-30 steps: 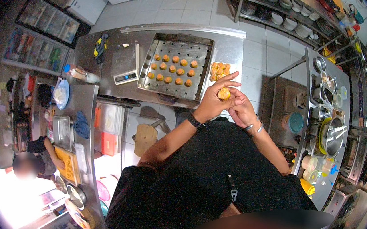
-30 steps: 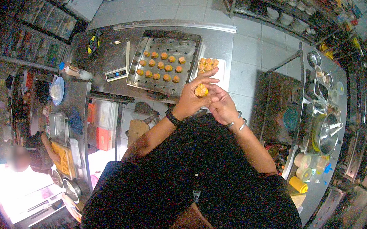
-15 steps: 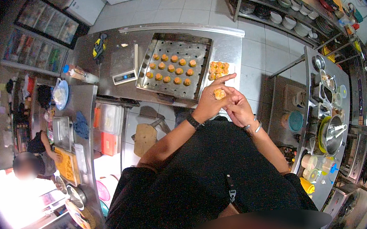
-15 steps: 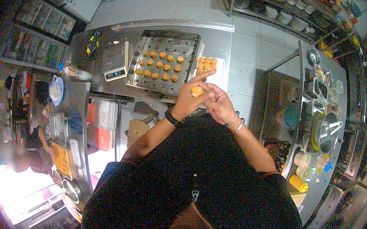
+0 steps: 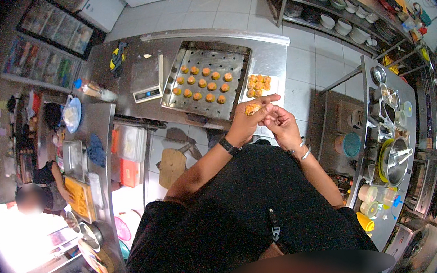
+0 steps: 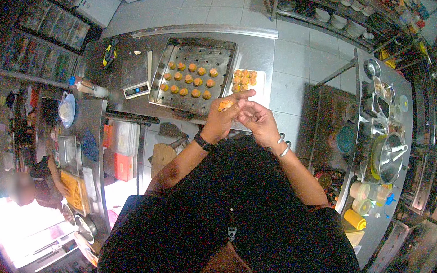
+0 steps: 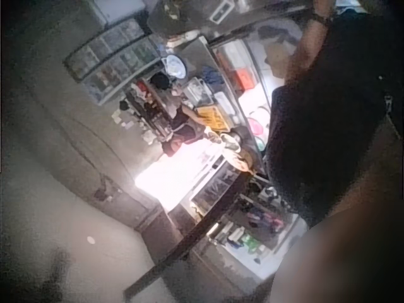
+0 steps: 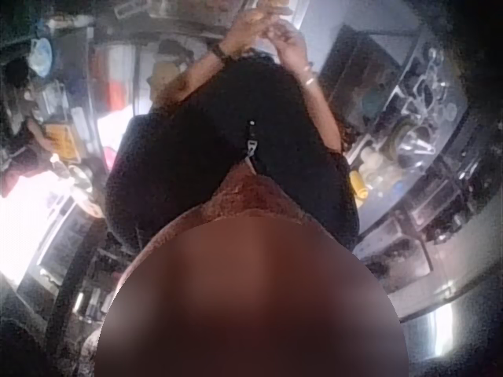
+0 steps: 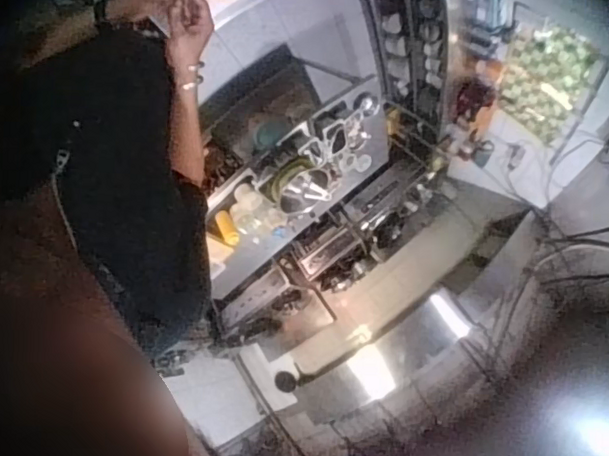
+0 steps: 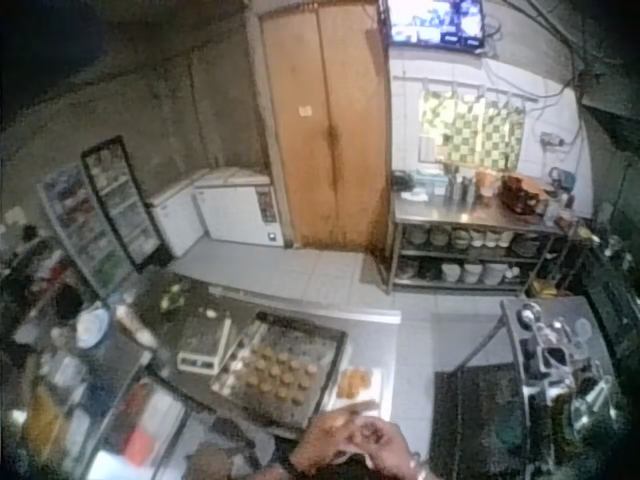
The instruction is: The person repeatedly picks small round dough pieces from a tray, places a yellow filling on top, and arranges them on a baking sheet. The process is continuous and repetitive throughout the clip.
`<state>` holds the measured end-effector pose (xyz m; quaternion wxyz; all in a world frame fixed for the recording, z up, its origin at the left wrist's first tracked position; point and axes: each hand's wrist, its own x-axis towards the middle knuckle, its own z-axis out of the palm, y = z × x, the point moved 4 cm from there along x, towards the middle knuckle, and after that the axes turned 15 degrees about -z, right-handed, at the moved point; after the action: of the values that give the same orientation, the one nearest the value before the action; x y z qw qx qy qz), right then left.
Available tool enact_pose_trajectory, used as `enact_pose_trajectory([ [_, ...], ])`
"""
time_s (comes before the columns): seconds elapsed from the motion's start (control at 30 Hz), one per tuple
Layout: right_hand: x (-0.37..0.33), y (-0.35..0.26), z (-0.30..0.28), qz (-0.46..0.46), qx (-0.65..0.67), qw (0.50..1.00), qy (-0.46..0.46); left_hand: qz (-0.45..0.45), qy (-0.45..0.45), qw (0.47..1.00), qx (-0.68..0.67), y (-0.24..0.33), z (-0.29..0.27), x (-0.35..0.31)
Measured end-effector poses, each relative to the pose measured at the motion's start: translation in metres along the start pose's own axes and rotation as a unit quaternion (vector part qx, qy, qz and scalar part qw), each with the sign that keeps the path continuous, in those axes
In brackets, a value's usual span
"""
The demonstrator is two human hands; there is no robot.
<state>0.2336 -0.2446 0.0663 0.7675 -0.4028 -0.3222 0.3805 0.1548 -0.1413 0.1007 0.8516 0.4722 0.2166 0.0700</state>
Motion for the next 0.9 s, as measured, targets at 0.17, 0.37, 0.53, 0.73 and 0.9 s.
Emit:
enact_pose_trajectory([
  [0.17,0.001,0.0,0.0,0.007,0.036,0.999,0.016,0.132,-0.003,0.98,0.148,0.009,0.005,0.001],
  [0.37,-0.002,-0.003,0.002,0.08,0.161,0.984,-0.01,0.061,-0.051,0.984,0.161,0.012,0.012,-0.001],
  [0.53,0.001,-0.003,-0.008,0.026,-0.071,0.996,-0.037,0.009,-0.025,0.994,0.105,0.004,0.001,0.002],
  [0.73,-0.001,-0.009,-0.011,-0.108,-0.272,0.956,0.016,0.006,-0.08,0.997,-0.005,-0.005,0.013,0.004],
  [0.9,0.013,-0.058,-0.003,-0.16,-0.446,0.881,0.012,0.058,0.015,0.995,0.085,0.007,0.008,0.0],
])
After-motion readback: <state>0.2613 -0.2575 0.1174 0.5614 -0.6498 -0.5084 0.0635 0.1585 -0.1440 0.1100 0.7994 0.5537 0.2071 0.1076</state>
